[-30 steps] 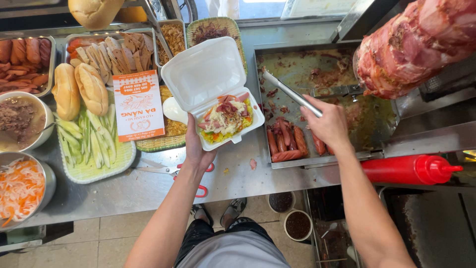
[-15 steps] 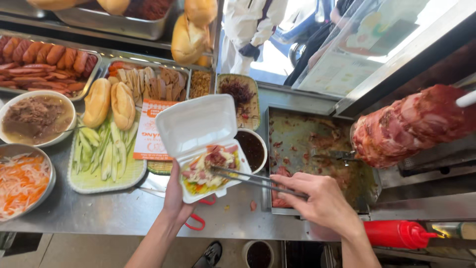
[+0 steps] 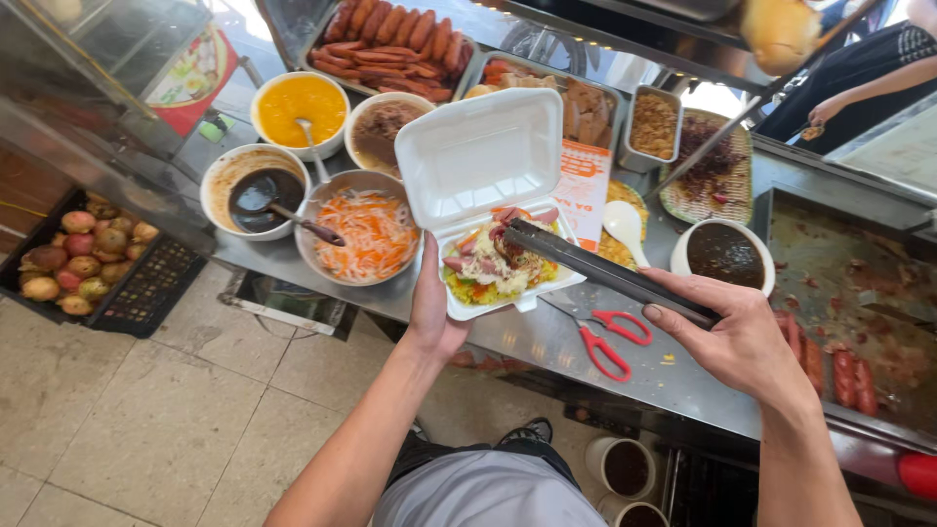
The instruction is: The person assembles a takeout meal in a styrofoam container. They add a yellow base, sauce, sliced cucumber, shredded vegetables, sliced meat, and a dark sauce, then close the container and place it in a plastic bag.
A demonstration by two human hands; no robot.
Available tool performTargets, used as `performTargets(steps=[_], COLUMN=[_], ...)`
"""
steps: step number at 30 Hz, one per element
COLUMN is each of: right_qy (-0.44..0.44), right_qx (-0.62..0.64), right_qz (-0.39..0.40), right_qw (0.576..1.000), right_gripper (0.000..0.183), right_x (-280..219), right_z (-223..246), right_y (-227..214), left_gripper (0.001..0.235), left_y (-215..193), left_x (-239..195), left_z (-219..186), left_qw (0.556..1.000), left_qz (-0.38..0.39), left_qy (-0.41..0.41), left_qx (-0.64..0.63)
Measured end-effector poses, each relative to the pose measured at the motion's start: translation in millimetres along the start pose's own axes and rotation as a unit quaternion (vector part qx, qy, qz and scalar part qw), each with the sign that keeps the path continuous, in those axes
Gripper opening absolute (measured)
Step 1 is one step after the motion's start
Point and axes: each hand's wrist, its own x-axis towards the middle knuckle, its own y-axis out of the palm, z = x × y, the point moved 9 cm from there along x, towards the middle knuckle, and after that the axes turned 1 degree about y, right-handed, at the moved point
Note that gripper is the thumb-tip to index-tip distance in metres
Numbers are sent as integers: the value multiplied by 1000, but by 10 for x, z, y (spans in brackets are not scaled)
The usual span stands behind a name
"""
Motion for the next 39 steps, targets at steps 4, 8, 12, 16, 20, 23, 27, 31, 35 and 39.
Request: performTargets(steps=[4, 8, 12, 16, 20, 23, 27, 31, 35, 39], right_qy=[97, 169, 117, 138, 178, 75, -44, -87, -105, -116], right_qx=[40, 131, 94, 78, -27, -57, -69, -116, -188, -140], right_qz=[-26, -106, -101, -68, -62, -14, -36, -57, -67, -81], right_qw=[994, 971, 983, 985, 982, 995, 996, 988, 974, 980], right_gripper=[47, 53, 48, 44, 45, 44, 42, 40, 42, 39], right_x=[12, 53, 225, 377, 565, 754, 782, 883, 1050, 1223], right_z=[-32, -234, -318, -438, -654, -707, -876, -1015, -862, -351], right_y=[279, 364, 672, 1117, 1258, 1514, 1689, 1915, 2030, 2120], left_gripper=[66, 68, 67, 66, 65, 65, 66, 64, 64, 64], left_y=[-183, -249, -412, -731, -927, -1029, -1069, -1068, -1074, -1197], left_x=[-73, -104, -186, -506, -858, -1096, -1135, -1122, -1128, -1351], left_z=[-534, -1023, -1457, -1881, -2162, -2236, -2106, -2060, -2075, -2115], left_qw=[1000, 999, 997, 990, 980, 969, 965, 960, 954, 947], left_qz=[-6, 17, 15, -36, -59, -94, -124, -133, -128, -147], left_qy=[2, 34, 72, 131, 189, 228, 231, 246, 270, 285], left_qx=[26, 15, 24, 31, 21, 24, 15, 15, 14, -13])
